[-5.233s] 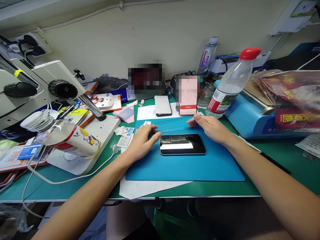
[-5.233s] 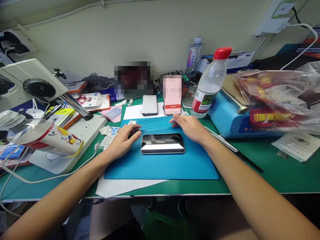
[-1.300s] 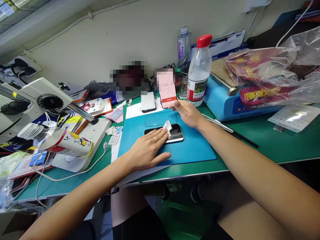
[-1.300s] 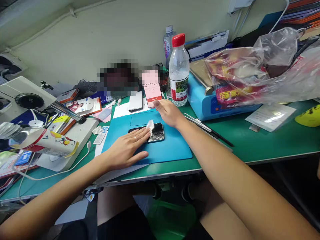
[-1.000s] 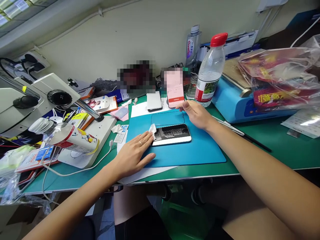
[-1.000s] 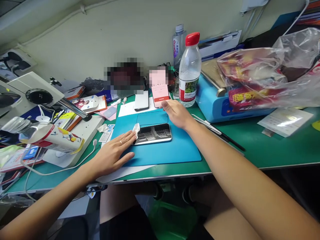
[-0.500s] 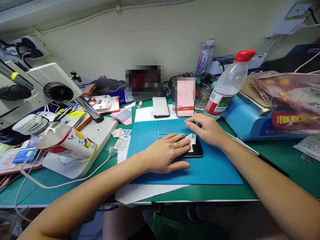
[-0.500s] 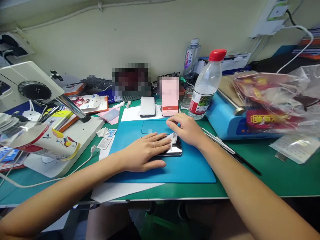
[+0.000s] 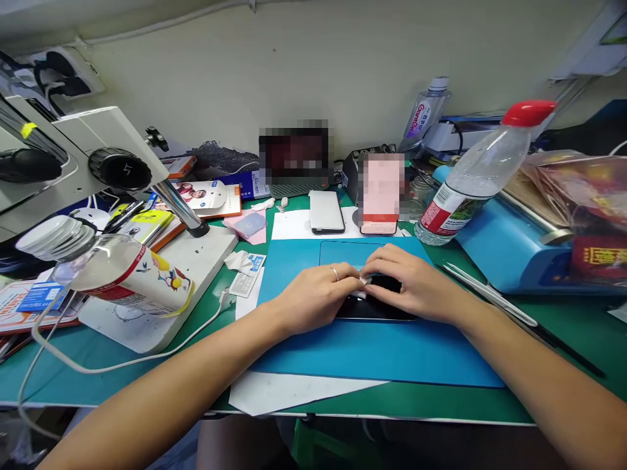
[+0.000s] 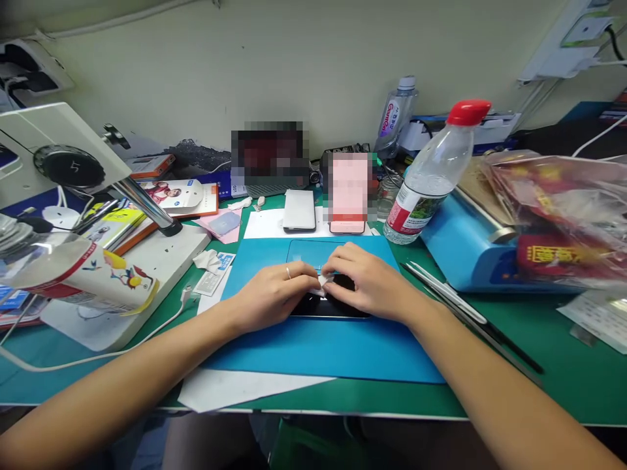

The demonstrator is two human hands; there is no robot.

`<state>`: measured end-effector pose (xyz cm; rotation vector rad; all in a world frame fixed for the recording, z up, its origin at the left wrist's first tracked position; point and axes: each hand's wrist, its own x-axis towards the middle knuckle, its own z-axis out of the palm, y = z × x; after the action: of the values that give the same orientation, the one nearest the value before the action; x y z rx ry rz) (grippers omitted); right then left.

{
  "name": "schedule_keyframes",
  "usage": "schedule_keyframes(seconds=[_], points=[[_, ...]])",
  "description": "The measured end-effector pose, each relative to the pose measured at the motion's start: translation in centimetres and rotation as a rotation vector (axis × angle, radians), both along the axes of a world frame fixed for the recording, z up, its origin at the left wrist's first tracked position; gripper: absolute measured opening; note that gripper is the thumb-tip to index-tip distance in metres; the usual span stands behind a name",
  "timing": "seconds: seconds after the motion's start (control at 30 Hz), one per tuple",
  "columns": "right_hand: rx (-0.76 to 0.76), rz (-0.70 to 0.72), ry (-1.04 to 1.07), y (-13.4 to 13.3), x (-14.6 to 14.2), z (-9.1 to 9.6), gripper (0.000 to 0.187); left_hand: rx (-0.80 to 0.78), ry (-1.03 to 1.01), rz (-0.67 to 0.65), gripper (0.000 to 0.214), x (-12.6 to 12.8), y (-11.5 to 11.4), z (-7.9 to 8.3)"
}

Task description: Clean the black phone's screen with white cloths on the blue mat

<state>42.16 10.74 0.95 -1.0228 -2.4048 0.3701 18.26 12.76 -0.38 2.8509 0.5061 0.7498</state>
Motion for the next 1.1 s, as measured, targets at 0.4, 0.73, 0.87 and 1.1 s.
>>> schedule_keyframes(seconds=[0.4, 0.73, 0.87, 1.1], points=[[-0.19, -0.152, 0.252, -0.48, -0.1, 0.5, 0.016, -0.296, -0.394, 0.145, 0.027, 0.15, 0.01, -0.13], [-0.229, -0.165, 0.255, -0.49, -0.33, 0.4, 0.017, -0.179, -0.262, 0.158, 0.023, 0.23, -0.18, -0.15], [-0.15, -0.14, 0.217, -0.28, -0.2, 0.26, 0.019, -0.131, -0.314, 0.221, 0.017, 0.23, 0.08, -0.26], [-0.087, -0.126, 0.195, -0.17, -0.02, 0.41, 0.024, -0.081, -0.406, 0.263, 0.018, 0.14, -0.08, 0.09]])
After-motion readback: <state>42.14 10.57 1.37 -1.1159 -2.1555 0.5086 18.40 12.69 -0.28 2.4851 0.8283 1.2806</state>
